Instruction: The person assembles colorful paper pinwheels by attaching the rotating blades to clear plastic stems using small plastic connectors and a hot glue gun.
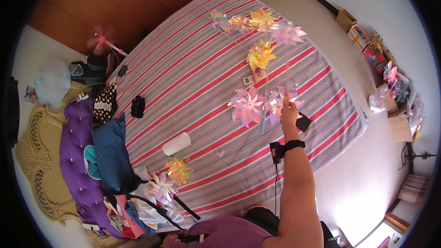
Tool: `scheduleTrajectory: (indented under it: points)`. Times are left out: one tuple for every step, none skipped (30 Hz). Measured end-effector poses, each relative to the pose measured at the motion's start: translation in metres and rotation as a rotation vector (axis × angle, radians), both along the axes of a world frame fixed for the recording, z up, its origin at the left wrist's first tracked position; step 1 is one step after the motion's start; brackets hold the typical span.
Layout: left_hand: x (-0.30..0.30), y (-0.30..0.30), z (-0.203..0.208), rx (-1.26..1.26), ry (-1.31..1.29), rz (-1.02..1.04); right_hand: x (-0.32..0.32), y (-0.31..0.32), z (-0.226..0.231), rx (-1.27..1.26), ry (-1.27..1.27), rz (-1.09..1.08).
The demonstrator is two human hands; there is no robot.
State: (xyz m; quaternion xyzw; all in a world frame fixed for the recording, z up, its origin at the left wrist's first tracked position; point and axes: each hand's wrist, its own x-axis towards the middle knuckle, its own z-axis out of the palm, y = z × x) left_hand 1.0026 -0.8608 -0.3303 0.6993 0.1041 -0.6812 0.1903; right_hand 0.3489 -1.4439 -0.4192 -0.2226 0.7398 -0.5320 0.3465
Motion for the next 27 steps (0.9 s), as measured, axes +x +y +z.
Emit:
scheduleTrajectory:
  points:
    - [-0.019, -0.004, 0.01, 0.085, -0.077, -0.043, -0.011, -0.008, -0.009, -0.008, -0.004, -0.032]
    - [-0.031, -0.011, 0.021, 0.13, -0.128, -0.06, -0.02, -0.018, -0.02, -0.017, 0.018, -0.069]
    - [-0.039, -0.021, 0.028, 0.155, -0.155, -0.068, -0.03, -0.03, -0.031, -0.025, 0.039, -0.109]
    - [-0.044, -0.035, 0.029, 0.169, -0.164, -0.083, -0.05, -0.042, -0.045, -0.024, 0.114, -0.128]
    - [-0.049, -0.049, 0.029, 0.164, -0.186, -0.105, -0.058, -0.06, -0.056, -0.028, 0.186, -0.135]
    - [-0.063, -0.059, 0.041, 0.175, -0.212, -0.103, -0.046, -0.071, -0.059, -0.001, 0.159, -0.117]
    - [-0.098, -0.092, 0.068, 0.134, -0.402, -0.293, -0.03, -0.085, -0.054, 0.02, 0.134, -0.091]
    - [-0.091, -0.096, 0.076, 0.085, -0.416, -0.385, -0.023, -0.099, -0.053, 0.064, 0.085, -0.08]
    - [-0.088, -0.097, 0.072, 0.031, -0.411, -0.476, -0.023, -0.11, -0.054, 0.107, 0.054, -0.07]
    - [-0.096, -0.106, 0.071, 0.028, -0.432, -0.417, -0.022, -0.115, -0.055, 0.133, 0.061, -0.057]
    - [-0.103, -0.116, 0.072, 0.027, -0.459, -0.354, -0.016, -0.118, -0.056, 0.146, -0.007, 0.019]
    - [-0.11, -0.124, 0.072, 0.035, -0.428, -0.369, -0.016, -0.115, -0.057, 0.162, -0.066, 0.094]
    - [-0.12, -0.14, 0.075, 0.016, -0.41, -0.377, -0.015, -0.107, -0.059, 0.19, -0.051, 0.109]
    - [-0.11, -0.128, 0.063, -0.001, -0.379, -0.374, -0.008, -0.101, -0.058, 0.215, -0.081, 0.14]
    - [-0.114, -0.129, 0.054, 0.043, -0.387, -0.407, -0.006, -0.095, -0.057, 0.237, -0.096, 0.167]
    - [-0.112, -0.124, 0.047, 0.001, -0.35, -0.396, 0.003, -0.085, -0.054, 0.23, -0.099, 0.201]
    - [-0.116, -0.123, 0.04, -0.035, -0.346, -0.413, 0.01, -0.071, -0.056, 0.218, -0.091, 0.226]
    - [-0.121, -0.125, 0.037, -0.024, -0.367, -0.414, 0.018, -0.049, -0.062, 0.2, -0.049, 0.337]
    - [-0.128, -0.127, 0.034, -0.012, -0.386, -0.417, 0.026, -0.027, -0.068, 0.175, -0.005, 0.444]
    - [-0.135, -0.126, 0.03, -0.021, -0.372, -0.448, 0.034, -0.006, -0.074, 0.141, 0.036, 0.548]
    - [-0.144, -0.121, 0.025, -0.03, -0.359, -0.471, 0.034, 0.021, -0.081, 0.203, -0.029, 0.577]
    - [-0.139, -0.108, 0.01, -0.056, -0.346, -0.515, 0.05, 0.043, -0.082, 0.265, -0.11, 0.618]
    - [-0.129, -0.096, -0.015, -0.081, -0.335, -0.556, 0.05, 0.067, -0.074, 0.372, -0.2, 0.59]
    - [-0.129, -0.089, -0.025, -0.348, -0.452, -0.897, 0.057, 0.091, -0.059, 0.494, -0.287, 0.583]
    - [-0.129, -0.085, -0.031, -0.606, -0.681, -1.215, 0.059, 0.108, -0.041, 0.562, -0.272, 0.678]
    - [-0.162, -0.127, 0.001, -0.18, -0.403, -0.587, 0.036, 0.143, -0.053, 0.526, -0.362, 0.7]
    - [-0.163, -0.122, 0.006, -0.274, -0.435, -0.597, 0.05, 0.153, -0.035, 0.573, -0.368, 0.775]
